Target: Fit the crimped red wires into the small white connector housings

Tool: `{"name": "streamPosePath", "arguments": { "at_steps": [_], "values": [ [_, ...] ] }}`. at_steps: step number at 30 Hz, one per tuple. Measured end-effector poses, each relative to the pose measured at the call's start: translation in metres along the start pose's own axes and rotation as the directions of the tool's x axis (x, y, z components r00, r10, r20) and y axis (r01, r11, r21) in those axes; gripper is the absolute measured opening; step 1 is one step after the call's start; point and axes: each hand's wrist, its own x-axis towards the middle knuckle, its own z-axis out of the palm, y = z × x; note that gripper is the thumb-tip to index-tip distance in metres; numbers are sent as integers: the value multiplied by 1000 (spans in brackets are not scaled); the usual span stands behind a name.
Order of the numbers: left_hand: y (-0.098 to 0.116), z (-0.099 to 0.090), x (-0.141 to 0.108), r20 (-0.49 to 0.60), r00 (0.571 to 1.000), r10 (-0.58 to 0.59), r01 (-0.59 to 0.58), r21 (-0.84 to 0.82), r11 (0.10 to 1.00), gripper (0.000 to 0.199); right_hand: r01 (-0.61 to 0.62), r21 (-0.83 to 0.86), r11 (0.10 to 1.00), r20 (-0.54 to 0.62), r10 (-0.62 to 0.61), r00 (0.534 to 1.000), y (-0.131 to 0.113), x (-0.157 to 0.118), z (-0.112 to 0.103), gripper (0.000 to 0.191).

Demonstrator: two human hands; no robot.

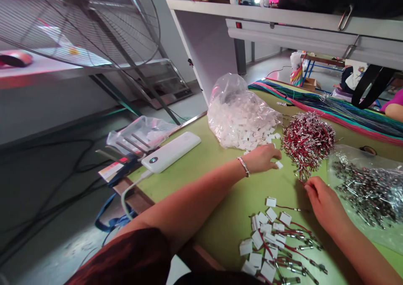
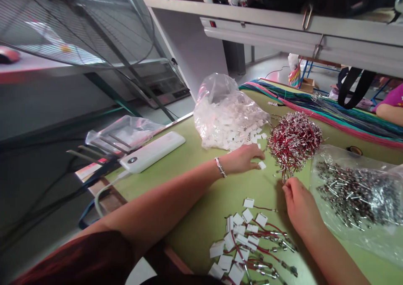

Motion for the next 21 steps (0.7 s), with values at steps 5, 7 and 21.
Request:
{"name": "streamPosePath", "arguments": {
  "at_steps": [5,7,21],
  "values": [
    [9,7,2,-47,998,41,-48,-173,984,14,-62,91,994,-23,64,998,2,1,-6,20],
    [18,11,0,-30,999,23,-33,-384,923,13,-45,113,993,-59,52,997,1,1,-8,25],
    [34,33,-1,264,965,-1,260,-951,169,38,105,-99,990,-170,-121,978,-2,-3,-19,31]
  ]
}}
